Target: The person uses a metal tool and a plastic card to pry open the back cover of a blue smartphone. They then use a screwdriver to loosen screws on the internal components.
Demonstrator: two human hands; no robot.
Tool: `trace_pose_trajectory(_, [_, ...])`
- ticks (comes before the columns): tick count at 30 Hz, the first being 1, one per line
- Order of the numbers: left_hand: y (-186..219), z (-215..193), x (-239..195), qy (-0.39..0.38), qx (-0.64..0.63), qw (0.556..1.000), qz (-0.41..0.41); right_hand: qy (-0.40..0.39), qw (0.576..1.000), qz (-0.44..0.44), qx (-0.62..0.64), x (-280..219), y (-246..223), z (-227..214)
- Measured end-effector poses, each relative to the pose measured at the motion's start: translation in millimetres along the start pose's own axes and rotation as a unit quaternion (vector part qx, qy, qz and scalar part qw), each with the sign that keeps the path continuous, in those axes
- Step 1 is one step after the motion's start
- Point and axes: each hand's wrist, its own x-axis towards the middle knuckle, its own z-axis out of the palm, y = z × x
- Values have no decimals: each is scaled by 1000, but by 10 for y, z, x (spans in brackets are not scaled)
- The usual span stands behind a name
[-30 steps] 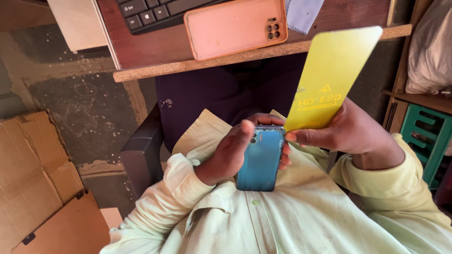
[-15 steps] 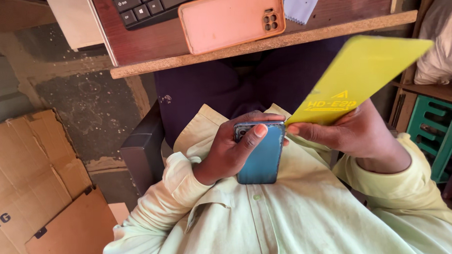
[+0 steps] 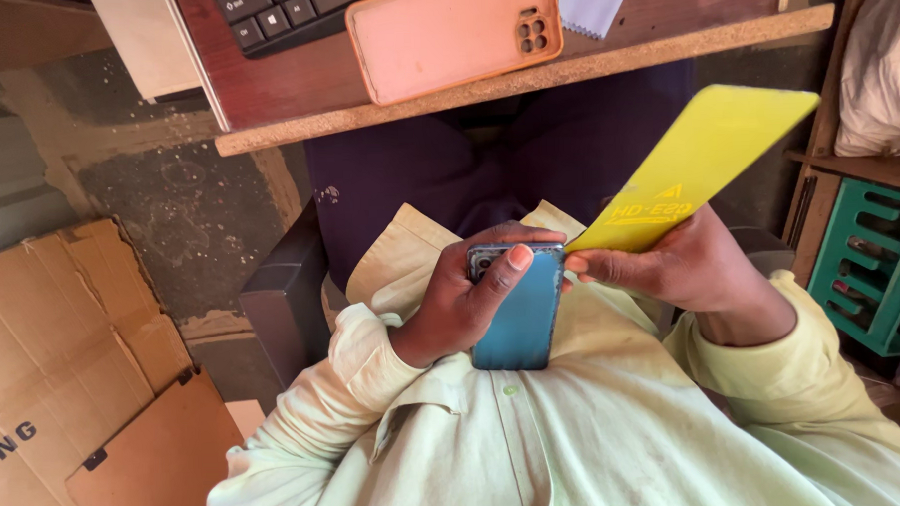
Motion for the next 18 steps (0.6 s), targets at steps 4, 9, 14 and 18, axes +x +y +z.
trace_pose_trajectory(4, [-27,-6,-23,15,36,999,9,-13,999,-16,33,-3,72,30])
trace_pose_trajectory(9, [-26,-8,-42,13,96,995,26,16,998,-5,61,-51,95,126])
trace_pose_trajectory(14, [-1,-13,26,-5,4,1000,27,-19,994,-24,106,-39,48,20])
trace_pose_trajectory(18, [40,-24,10,-31,-21,997,63,6,996,-12,89,-78,22,19])
